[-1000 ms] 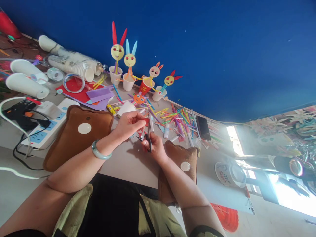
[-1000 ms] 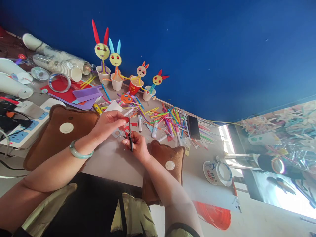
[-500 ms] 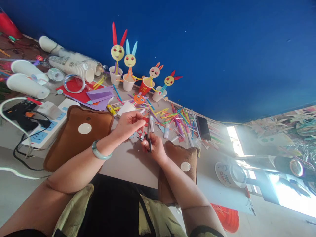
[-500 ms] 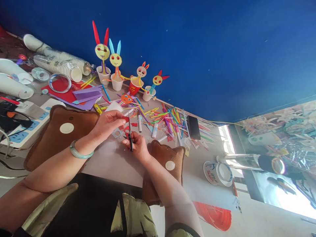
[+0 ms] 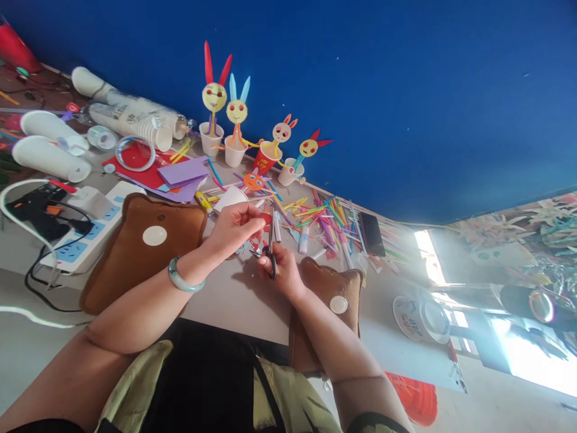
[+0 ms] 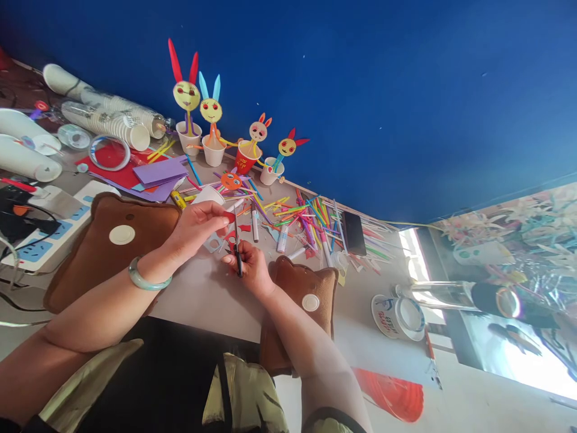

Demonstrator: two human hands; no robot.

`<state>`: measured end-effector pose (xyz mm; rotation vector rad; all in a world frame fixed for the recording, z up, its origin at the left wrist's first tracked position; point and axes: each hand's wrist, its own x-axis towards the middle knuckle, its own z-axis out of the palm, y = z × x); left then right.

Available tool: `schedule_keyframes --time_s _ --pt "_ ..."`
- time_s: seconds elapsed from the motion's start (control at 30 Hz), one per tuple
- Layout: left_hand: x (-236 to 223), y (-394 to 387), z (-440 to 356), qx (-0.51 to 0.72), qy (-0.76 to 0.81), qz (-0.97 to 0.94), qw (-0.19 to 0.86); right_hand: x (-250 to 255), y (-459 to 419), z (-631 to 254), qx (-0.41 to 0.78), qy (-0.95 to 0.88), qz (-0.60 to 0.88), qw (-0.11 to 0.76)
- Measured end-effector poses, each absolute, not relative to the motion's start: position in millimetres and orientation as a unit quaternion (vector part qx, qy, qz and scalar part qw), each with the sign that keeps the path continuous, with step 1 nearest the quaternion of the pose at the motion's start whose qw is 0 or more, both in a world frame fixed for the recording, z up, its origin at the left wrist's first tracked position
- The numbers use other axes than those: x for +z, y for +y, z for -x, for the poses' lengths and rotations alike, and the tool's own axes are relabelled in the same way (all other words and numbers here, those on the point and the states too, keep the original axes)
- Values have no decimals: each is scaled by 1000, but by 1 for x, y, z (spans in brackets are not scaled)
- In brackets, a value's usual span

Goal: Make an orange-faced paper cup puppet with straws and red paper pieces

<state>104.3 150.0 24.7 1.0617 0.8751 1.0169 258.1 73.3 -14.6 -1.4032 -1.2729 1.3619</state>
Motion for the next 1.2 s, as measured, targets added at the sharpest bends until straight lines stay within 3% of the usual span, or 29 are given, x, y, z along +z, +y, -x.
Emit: schedule_keyframes --time_s 1.2 --pt "23 150 -105 446 375 -429 690 -18 72 -257 530 -499 558 399"
